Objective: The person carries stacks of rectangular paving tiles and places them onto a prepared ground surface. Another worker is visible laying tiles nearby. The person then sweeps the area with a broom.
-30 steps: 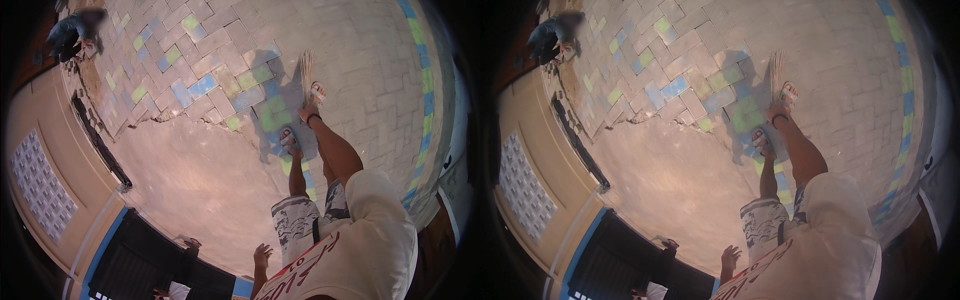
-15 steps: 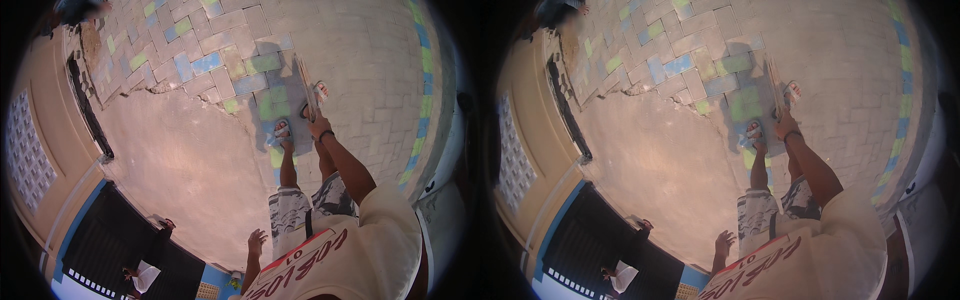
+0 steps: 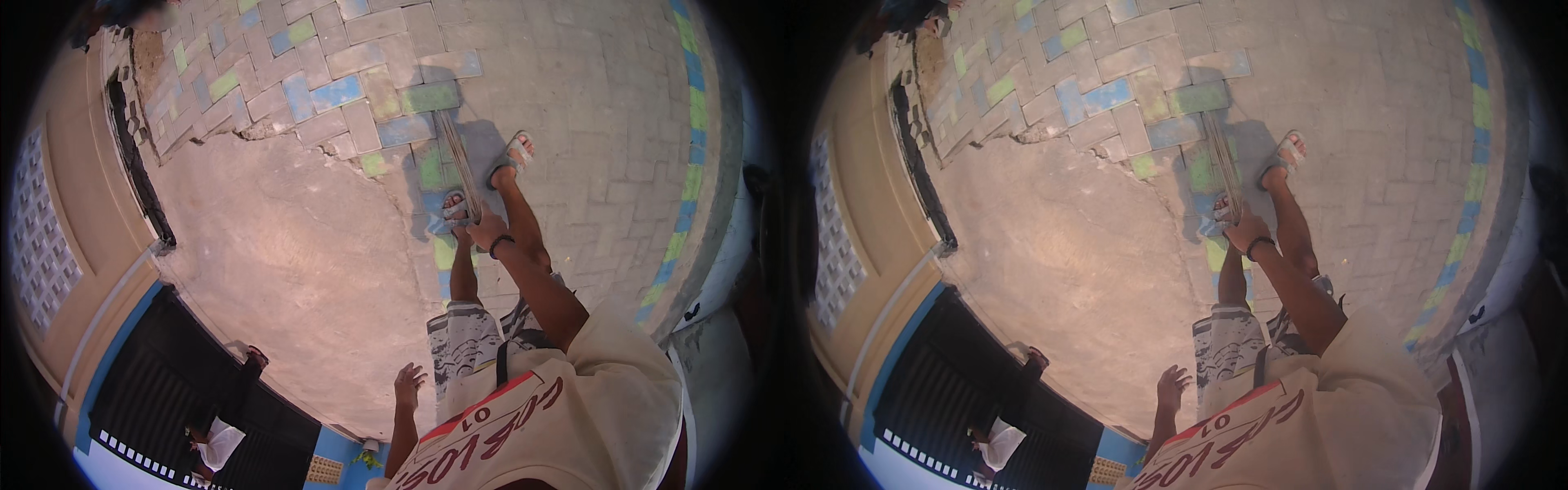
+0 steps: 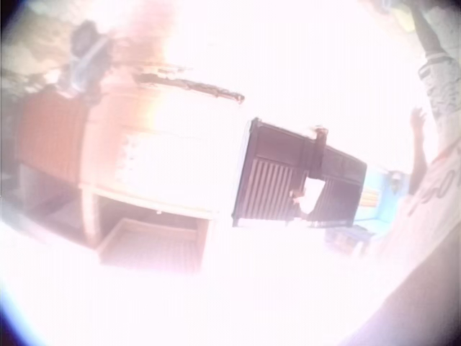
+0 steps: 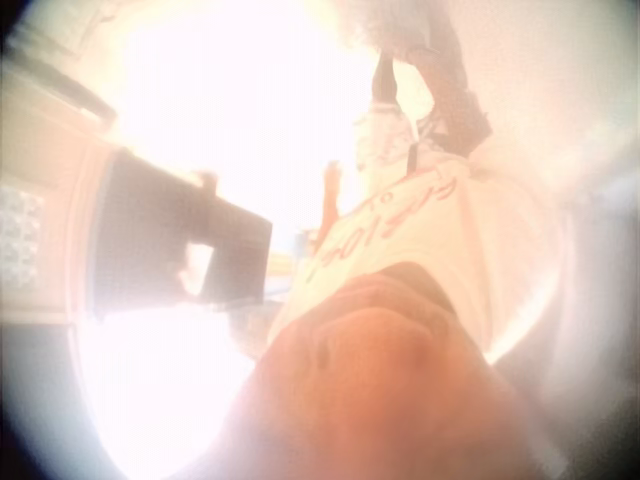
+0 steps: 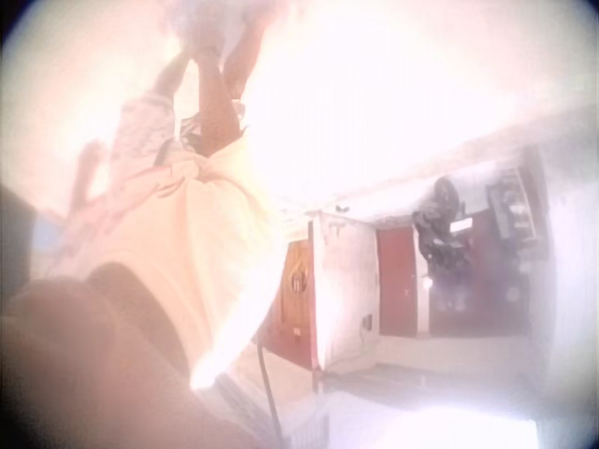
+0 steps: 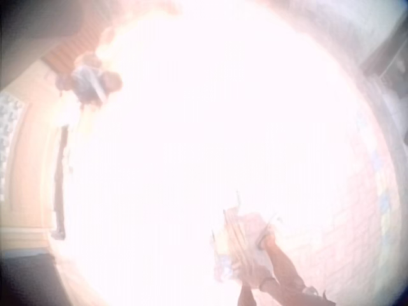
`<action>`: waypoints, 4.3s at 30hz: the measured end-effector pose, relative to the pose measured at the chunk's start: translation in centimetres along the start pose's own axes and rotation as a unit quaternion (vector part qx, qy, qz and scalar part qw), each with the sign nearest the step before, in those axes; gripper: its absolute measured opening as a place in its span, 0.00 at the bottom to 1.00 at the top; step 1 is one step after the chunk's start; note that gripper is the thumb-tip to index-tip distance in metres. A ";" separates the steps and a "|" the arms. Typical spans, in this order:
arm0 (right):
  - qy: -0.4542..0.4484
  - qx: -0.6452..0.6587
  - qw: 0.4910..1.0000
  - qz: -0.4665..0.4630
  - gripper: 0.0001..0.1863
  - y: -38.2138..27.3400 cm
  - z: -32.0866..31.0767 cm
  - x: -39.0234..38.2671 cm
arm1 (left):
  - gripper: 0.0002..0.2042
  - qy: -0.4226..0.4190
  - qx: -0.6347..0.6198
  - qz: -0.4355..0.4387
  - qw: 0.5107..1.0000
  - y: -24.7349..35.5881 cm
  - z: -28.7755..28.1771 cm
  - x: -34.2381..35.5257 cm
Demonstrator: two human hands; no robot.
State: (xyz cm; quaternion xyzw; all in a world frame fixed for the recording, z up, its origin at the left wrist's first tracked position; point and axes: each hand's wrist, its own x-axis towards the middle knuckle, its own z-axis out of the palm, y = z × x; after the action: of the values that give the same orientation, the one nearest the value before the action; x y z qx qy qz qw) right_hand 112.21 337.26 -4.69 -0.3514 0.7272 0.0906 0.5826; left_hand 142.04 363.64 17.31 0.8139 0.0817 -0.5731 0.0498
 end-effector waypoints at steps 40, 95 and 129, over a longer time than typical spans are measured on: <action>0.208 0.147 0.960 0.116 0.44 13.7 -13.0 4.1 | 0.21 -0.019 0.076 0.048 0.996 6.7 3.0 -0.1; 0.138 0.101 0.981 0.088 0.38 4.2 -5.4 4.6 | 0.20 -0.042 0.031 0.065 0.996 6.9 4.9 3.2; 0.044 0.131 0.990 -0.001 0.31 -1.6 15.3 0.5 | 0.23 -0.029 -0.191 0.038 0.980 -4.7 0.6 8.2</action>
State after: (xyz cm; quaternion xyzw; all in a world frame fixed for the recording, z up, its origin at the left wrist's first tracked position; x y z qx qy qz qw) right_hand 125.21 344.14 -9.36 -0.2769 0.7573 -0.0215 0.5910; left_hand 143.24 368.76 9.49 0.7748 0.1575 -0.5680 0.2285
